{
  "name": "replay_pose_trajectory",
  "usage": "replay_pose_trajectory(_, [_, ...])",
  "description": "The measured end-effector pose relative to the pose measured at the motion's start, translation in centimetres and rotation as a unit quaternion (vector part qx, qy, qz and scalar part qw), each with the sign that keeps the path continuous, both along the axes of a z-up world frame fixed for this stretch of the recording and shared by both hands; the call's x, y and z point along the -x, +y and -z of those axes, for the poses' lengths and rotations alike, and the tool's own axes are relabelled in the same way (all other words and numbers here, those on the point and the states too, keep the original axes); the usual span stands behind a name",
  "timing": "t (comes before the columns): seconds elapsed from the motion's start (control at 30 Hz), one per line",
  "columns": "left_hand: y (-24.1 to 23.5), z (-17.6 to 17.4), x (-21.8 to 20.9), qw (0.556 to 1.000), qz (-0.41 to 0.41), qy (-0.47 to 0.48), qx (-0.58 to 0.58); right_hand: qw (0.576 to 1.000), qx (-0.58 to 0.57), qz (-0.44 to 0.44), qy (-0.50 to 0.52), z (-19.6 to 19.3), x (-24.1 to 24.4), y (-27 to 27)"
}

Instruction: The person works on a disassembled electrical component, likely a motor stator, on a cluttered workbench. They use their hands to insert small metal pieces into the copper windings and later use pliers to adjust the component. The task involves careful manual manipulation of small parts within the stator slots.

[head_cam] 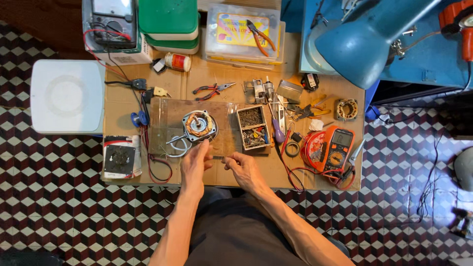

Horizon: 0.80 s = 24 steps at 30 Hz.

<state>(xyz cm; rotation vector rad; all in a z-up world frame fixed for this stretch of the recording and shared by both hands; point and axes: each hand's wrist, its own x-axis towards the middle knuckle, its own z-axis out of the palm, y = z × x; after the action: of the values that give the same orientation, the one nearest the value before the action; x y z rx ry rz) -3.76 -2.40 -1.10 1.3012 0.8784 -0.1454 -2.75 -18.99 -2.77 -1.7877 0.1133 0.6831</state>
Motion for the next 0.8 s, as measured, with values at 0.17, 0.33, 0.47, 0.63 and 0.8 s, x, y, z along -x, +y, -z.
replay_pose_trajectory(0.17, [-0.1, 3.0, -1.4, 0.966, -0.100, -0.013, 0.239, 0.998, 0.020, -0.010, 0.064, -0.8, 2.1, -0.4])
replay_pose_trajectory(0.33, [-0.1, 4.4, -1.4, 0.945, -0.182, 0.012, 0.271, 0.997, 0.070, 0.030, 0.016, 0.3, 1.4, -5.3])
replay_pose_trajectory(0.47, [-0.1, 4.7, -1.0, 0.929, -0.198, 0.029, 0.312, 0.975, 0.196, 0.102, 0.005, 2.7, -1.3, -11.8])
replay_pose_trajectory(0.63, [-0.5, 4.1, -0.5, 0.955, -0.144, -0.001, 0.259, 0.941, 0.325, 0.094, -0.022, 2.4, -3.9, -17.6])
replay_pose_trajectory(0.8, [-0.6, 3.2, -0.6, 0.958, -0.148, 0.032, 0.246, 0.933, 0.350, 0.041, -0.066, 0.3, -7.7, -15.1])
